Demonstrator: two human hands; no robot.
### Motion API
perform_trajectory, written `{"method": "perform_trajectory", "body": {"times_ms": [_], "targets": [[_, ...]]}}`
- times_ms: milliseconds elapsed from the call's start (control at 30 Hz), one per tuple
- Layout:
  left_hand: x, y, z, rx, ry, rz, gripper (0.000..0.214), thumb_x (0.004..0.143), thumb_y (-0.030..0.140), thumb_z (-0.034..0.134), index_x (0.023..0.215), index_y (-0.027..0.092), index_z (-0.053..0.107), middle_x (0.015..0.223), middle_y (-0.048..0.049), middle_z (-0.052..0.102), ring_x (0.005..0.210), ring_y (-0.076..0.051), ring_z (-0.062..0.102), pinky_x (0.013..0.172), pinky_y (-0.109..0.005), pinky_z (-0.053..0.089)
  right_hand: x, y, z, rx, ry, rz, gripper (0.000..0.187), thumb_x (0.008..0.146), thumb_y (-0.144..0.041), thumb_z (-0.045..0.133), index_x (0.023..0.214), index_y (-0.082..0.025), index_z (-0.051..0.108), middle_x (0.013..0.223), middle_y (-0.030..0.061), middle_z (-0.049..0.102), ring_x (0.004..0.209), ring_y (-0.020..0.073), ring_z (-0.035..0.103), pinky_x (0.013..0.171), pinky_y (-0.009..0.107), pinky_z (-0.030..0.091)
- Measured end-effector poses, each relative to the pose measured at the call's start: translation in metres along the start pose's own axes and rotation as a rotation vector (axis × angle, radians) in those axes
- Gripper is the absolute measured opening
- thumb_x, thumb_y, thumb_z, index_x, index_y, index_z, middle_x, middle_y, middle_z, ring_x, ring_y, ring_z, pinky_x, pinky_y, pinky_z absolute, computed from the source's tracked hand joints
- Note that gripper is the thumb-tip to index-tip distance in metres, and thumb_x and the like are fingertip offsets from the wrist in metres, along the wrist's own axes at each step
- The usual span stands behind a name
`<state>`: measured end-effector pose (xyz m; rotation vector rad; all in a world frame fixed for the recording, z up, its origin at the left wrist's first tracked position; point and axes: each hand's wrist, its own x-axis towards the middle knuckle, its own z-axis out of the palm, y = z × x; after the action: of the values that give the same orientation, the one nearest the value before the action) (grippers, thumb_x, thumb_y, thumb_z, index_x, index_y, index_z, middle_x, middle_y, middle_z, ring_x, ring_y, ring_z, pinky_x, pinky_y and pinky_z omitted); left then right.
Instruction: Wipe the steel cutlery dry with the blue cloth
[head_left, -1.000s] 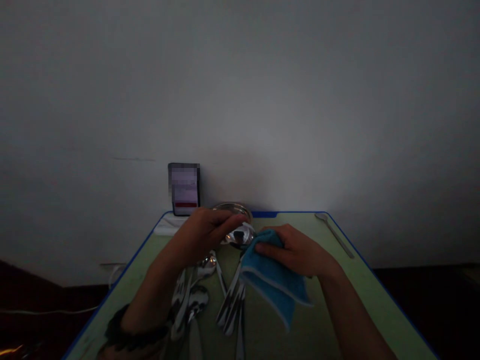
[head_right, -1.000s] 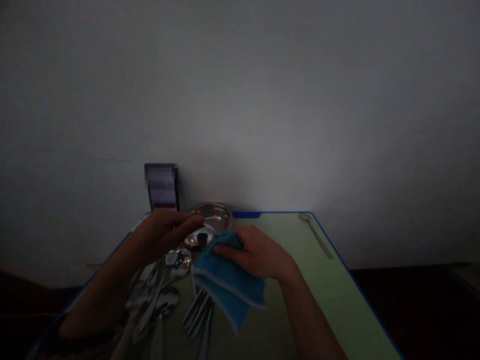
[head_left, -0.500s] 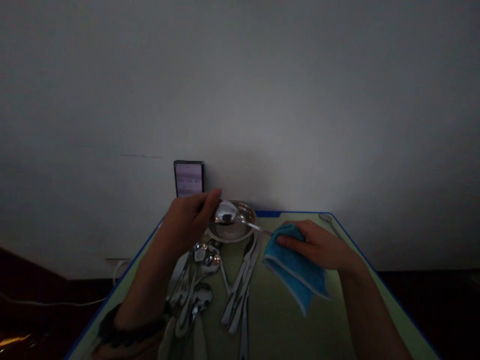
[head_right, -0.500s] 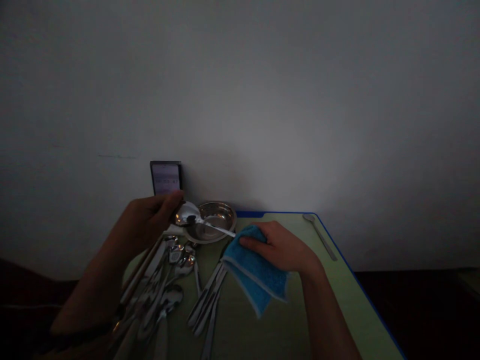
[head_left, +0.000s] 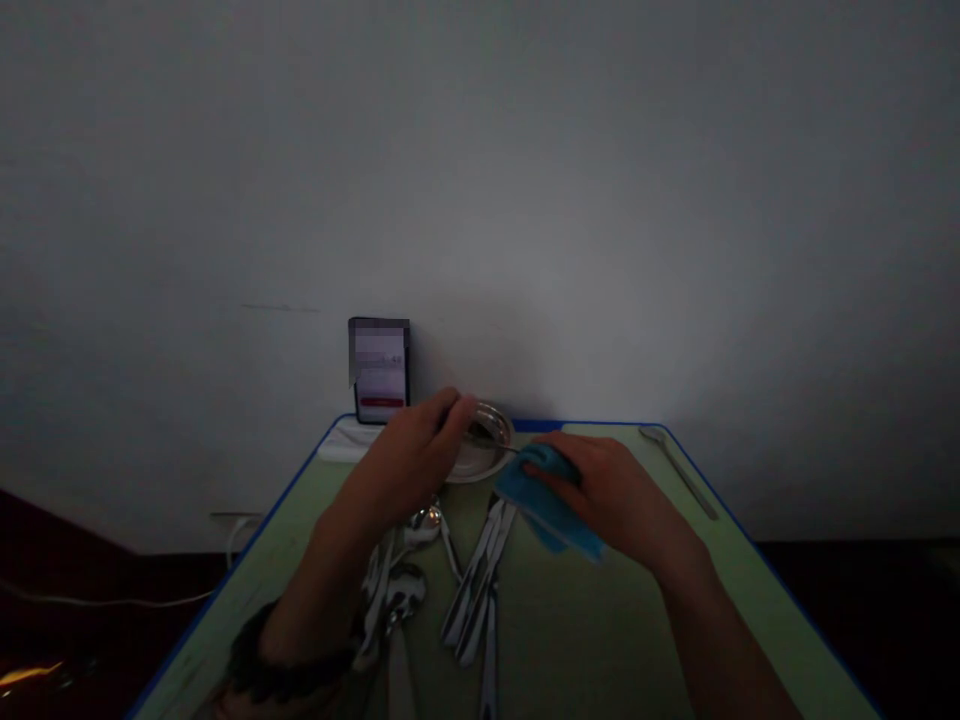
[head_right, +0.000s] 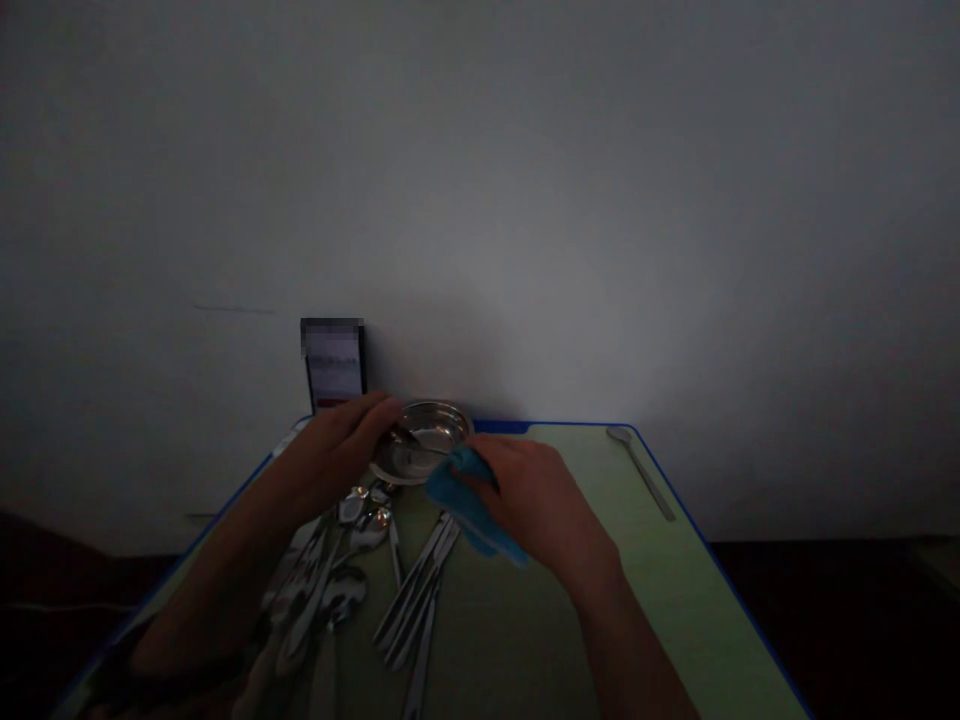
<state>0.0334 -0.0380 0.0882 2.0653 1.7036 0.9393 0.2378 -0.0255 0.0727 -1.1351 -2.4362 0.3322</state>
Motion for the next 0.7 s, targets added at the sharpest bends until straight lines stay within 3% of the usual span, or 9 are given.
{"method": "perform_trajectory", "body": {"times_ms": [200,300,467,567,700], "targets": [[-0.002,0.002,-0.008,-0.154,0.03,0.079,0.009,0.082,0.022,0.045,0.086,0.017,0.052,0.074,0.0017,0.059,0.065,-0.013,0.056,0.056,-0.022,0.042,-0.001,0.003,-0.01,0.144,-0.075,-0.022,0.02,0.088,-0.038,0.048,0.088,-0.021,0.058,0.081,-0.0009,0.066,0.073,0.0141,0.059,0.064,0.026,0.04],[-0.004,0.0,-0.011,-0.192,0.04,0.212,0.01,0.084,0.021,0.048,0.093,0.018,0.052,0.08,0.0005,0.059,0.07,-0.012,0.058,0.06,-0.021,0.046,-0.004,0.007,-0.019,0.157,-0.085,0.024,0.023,0.087,-0.041,0.048,0.083,-0.02,0.058,0.075,-0.0008,0.063,0.069,0.0138,0.058,0.061,0.025,0.038],[-0.008,-0.014,-0.021,-0.16,0.235,0.338,0.027,0.085,0.021,0.052,0.112,0.021,0.051,0.094,-0.0022,0.061,0.084,-0.013,0.06,0.07,-0.022,0.049,-0.011,0.021,-0.029,0.175,-0.163,0.022,0.027,0.087,-0.043,0.047,0.082,-0.019,0.058,0.076,-0.0006,0.063,0.069,0.0132,0.058,0.063,0.025,0.039],[-0.008,-0.022,-0.028,-0.109,0.161,0.362,0.035,0.083,0.023,0.057,0.118,0.024,0.052,0.096,-0.0011,0.063,0.081,-0.012,0.062,0.069,-0.021,0.049,-0.014,0.03,-0.03,0.139,-0.163,0.012,0.028,0.088,-0.043,0.045,0.085,-0.019,0.059,0.078,0.0004,0.064,0.071,0.014,0.058,0.066,0.027,0.04],[-0.008,-0.017,-0.025,-0.109,0.005,0.416,0.034,0.075,0.027,0.068,0.108,0.025,0.061,0.08,0.0035,0.068,0.067,-0.01,0.061,0.062,-0.018,0.047,-0.014,0.03,-0.031,0.141,-0.184,0.01,0.029,0.088,-0.042,0.045,0.09,-0.018,0.061,0.08,0.0018,0.065,0.072,0.0144,0.059,0.066,0.027,0.04]]}}
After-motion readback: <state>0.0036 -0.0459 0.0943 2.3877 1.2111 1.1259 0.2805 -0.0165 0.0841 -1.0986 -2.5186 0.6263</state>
